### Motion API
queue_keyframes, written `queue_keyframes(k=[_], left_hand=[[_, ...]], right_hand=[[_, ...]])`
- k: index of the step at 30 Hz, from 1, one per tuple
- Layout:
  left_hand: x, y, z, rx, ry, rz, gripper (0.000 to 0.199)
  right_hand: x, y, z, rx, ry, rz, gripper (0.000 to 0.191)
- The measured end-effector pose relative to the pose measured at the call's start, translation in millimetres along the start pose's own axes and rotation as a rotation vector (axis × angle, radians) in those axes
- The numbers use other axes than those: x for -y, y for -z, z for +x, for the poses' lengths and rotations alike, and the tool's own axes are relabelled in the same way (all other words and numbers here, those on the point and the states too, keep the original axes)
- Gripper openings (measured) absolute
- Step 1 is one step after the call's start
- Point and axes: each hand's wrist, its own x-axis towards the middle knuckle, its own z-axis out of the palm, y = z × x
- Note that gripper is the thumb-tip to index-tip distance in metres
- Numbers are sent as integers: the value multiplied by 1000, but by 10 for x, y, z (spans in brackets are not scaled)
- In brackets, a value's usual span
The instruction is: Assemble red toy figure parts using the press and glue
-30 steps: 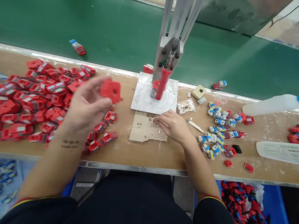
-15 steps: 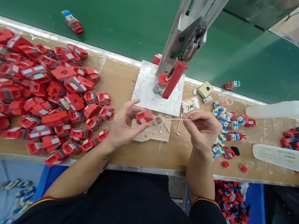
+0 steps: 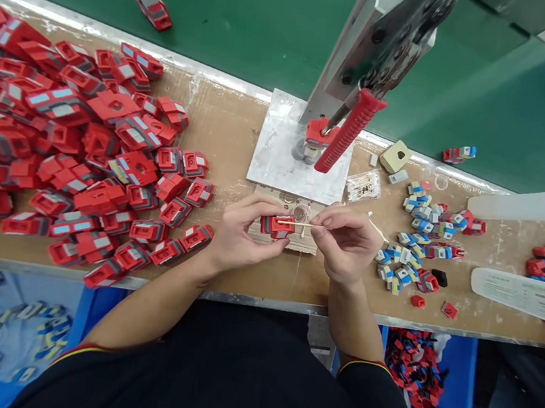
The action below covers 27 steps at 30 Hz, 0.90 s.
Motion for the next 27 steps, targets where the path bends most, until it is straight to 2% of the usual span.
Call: queue_keyframes(k=[9,18,22,24,27], left_hand=[[22,-7,2,-16,-73,3,30],[47,12,24,-43,-119,54,27],[72,19,27,-72,-114,69,27],[91,28,31,-84,-109,71,28],[122,46,37,-90,-94,107,27]], right_hand=[[-11,-8,7,25,30,21,10],[32,154,18,48,111,-158,15],[-18,300,54,-7,85,-155,13],[-88,372,69,61,19,-243,14],[-215,417,71,275,-92,-414,12]])
